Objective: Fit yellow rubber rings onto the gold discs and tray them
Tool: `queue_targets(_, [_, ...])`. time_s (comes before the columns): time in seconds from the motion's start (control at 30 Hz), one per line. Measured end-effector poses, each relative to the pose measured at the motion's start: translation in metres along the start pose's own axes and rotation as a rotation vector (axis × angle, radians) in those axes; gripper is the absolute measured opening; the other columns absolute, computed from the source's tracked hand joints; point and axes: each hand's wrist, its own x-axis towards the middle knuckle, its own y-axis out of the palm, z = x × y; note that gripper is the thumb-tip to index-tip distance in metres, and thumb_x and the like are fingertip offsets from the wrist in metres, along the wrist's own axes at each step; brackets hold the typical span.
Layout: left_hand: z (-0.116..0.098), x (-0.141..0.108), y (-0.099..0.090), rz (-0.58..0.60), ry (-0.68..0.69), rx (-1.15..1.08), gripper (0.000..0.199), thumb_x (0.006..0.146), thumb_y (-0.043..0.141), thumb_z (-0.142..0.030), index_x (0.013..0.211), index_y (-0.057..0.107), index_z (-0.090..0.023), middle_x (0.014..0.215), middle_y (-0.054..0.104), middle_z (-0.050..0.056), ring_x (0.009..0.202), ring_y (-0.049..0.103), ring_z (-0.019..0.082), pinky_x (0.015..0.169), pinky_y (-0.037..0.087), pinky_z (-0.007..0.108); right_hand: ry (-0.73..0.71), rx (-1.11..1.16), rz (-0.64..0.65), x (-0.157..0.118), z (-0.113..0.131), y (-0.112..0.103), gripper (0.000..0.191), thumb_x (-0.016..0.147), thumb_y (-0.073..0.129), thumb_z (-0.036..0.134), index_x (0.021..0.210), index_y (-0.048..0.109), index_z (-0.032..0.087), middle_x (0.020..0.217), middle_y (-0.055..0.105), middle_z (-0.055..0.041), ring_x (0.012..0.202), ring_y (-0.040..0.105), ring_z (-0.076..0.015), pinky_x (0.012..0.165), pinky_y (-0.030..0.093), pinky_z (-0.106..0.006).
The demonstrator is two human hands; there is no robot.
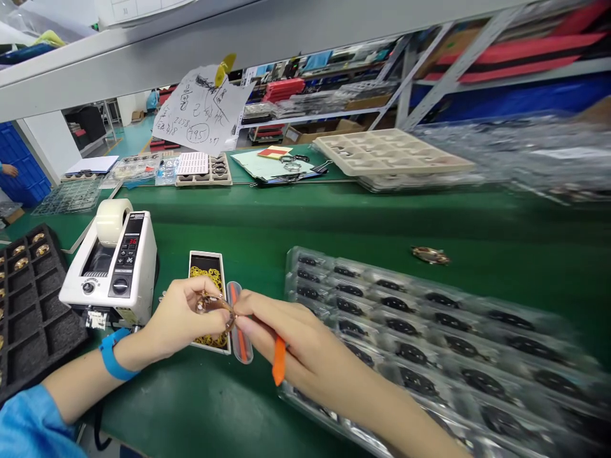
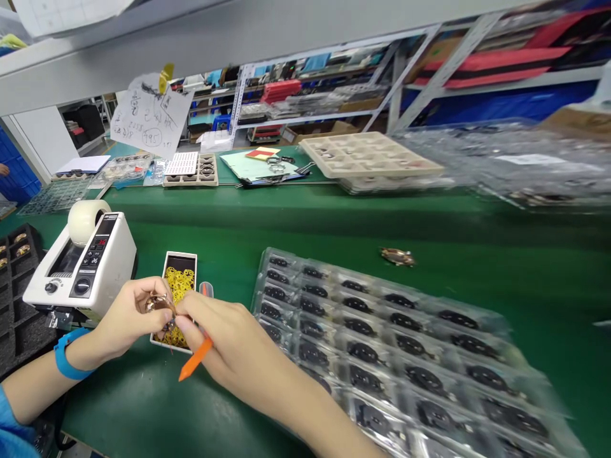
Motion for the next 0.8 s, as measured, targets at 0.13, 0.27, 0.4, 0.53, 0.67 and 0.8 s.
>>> queue_targets(0.13, [0.002,0.001,-0.002,0.044,-0.017,-0.026,0.018,0.063,0.073,-0.02,0.064,0.055,-0.015,0.055,0.052,-0.006,0.045,0.043,0.005,0.045,0.038,0.019,0.144,0.182,0.03,0.002,-0.002,0.001,0.041,0.101,0.025,0.037,0.063,0.036,0.023,0.057,0.048,0.0017,0.05,0.049,-0.0122,0.051,0.041,-0.025])
queue_targets(0.27, [0.002,0.001,-0.005,0.032,0.008,-0.052,0.027,0.069,0.077,-0.032,0.069,0.06,-0.012,0.061,0.056,-0.003,0.051,0.047,0.006,0.051,0.04,0.021,0.171,0.22,-0.012,0.004,-0.003,-0.004,0.031,0.099,0.034,0.039,0.077,0.049,0.023,0.064,0.056,0.0022,0.048,0.052,-0.0109,0.048,0.045,-0.023])
queue_targets(0.4, [0.003,0.002,-0.006,0.023,0.023,-0.046,0.035,0.067,0.08,-0.041,0.068,0.061,-0.012,0.065,0.057,-0.001,0.057,0.048,0.008,0.053,0.04,0.021,0.126,0.185,-0.073,0.004,-0.005,-0.001,0.026,0.098,0.039,0.036,0.079,0.051,0.023,0.064,0.055,0.0032,0.045,0.051,-0.01,0.045,0.045,-0.023])
queue_targets(0.53, [0.005,0.004,-0.006,-0.003,0.049,-0.014,0.039,0.065,0.081,-0.045,0.068,0.061,-0.012,0.065,0.056,-0.001,0.056,0.046,0.007,0.053,0.039,0.022,0.243,0.327,-0.067,0.004,-0.006,0.007,0.04,0.099,0.033,0.045,0.067,0.041,0.022,0.059,0.05,0.0029,0.046,0.052,-0.0114,0.043,0.043,-0.024])
queue_targets(0.67, [0.007,0.004,-0.006,-0.021,0.07,0.019,0.04,0.069,0.078,-0.048,0.07,0.063,-0.012,0.063,0.055,-0.001,0.056,0.046,0.008,0.055,0.038,0.023,0.335,0.437,-0.058,0.005,-0.007,0.008,0.046,0.096,0.034,0.056,0.065,0.038,0.023,0.058,0.046,0.004,0.043,0.05,-0.0108,0.041,0.042,-0.024])
queue_targets(0.8, [0.008,0.004,-0.005,-0.017,0.088,0.044,0.039,0.074,0.072,-0.05,0.07,0.06,-0.013,0.06,0.051,-0.002,0.056,0.045,0.009,0.056,0.037,0.024,0.367,0.456,-0.068,0.007,-0.006,0.007,0.05,0.091,0.036,0.064,0.064,0.038,0.023,0.057,0.044,0.0047,0.039,0.048,-0.0104,0.038,0.041,-0.024])
